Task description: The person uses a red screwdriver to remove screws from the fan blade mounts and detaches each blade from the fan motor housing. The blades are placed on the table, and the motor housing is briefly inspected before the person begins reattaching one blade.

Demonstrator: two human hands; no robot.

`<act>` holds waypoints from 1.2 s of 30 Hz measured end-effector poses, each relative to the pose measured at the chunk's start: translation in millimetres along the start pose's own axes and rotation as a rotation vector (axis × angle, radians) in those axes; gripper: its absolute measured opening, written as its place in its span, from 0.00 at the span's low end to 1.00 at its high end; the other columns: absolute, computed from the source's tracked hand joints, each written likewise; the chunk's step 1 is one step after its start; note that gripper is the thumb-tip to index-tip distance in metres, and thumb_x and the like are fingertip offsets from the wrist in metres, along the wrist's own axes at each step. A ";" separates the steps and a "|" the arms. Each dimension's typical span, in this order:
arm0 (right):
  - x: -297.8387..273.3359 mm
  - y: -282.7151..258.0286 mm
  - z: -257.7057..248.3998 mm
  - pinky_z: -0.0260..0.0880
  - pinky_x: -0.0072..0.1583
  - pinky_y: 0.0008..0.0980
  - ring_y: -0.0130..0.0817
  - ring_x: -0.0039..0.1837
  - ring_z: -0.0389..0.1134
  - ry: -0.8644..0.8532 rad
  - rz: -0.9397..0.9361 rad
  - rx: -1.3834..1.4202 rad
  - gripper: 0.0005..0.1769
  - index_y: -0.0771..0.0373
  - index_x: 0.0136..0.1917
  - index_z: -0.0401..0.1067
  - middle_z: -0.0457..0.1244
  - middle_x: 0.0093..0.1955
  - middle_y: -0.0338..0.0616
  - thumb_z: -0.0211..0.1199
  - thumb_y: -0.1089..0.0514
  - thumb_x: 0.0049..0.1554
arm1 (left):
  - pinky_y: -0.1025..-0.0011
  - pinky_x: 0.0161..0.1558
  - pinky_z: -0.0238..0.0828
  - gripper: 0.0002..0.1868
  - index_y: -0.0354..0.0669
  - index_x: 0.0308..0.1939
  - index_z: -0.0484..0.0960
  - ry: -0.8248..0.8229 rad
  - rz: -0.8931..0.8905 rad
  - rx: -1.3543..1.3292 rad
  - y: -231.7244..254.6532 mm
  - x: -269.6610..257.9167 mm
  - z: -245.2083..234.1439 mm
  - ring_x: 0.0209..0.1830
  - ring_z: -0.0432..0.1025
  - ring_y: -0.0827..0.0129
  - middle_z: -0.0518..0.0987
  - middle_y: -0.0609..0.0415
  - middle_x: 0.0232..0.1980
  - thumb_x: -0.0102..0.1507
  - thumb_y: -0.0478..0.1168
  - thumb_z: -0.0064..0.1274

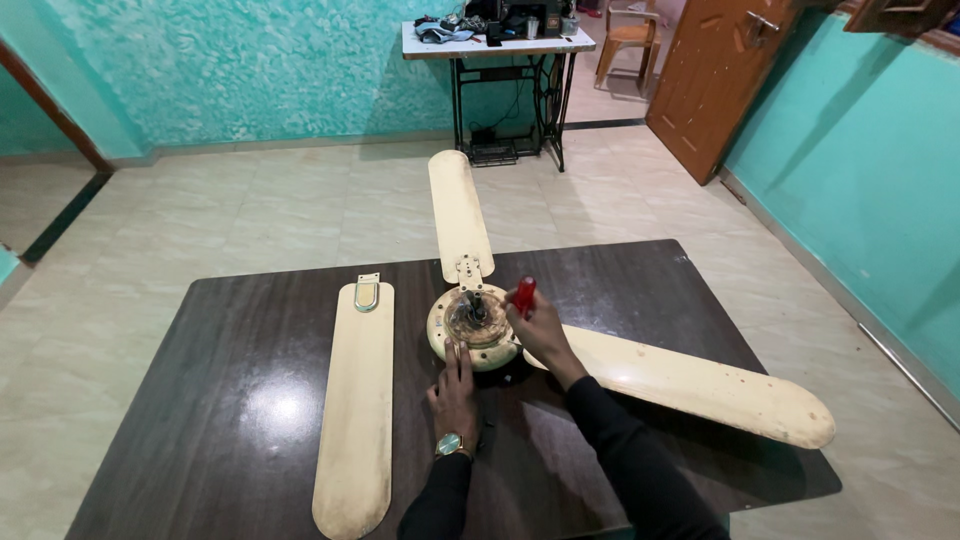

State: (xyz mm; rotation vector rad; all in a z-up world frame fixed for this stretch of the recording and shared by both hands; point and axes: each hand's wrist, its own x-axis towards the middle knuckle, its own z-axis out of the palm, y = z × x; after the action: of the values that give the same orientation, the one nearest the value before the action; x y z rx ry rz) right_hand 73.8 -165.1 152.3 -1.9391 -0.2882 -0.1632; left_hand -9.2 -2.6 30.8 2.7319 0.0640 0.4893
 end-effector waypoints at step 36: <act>-15.4 31.2 2.6 0.68 0.55 0.53 0.57 0.51 0.68 0.039 -0.135 -0.538 0.11 0.69 0.45 0.71 0.67 0.43 0.60 0.65 0.72 0.48 | 0.49 0.62 0.61 0.47 0.52 0.79 0.52 -0.013 -0.004 -0.075 7.7 0.3 -17.9 0.70 0.62 0.57 0.46 0.53 0.84 0.56 0.31 0.50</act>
State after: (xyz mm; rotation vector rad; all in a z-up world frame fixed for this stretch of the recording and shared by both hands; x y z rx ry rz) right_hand 67.7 -175.8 119.7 -2.4448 -0.3771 -0.4004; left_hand -15.2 -3.6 49.3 2.6603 0.0465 0.4637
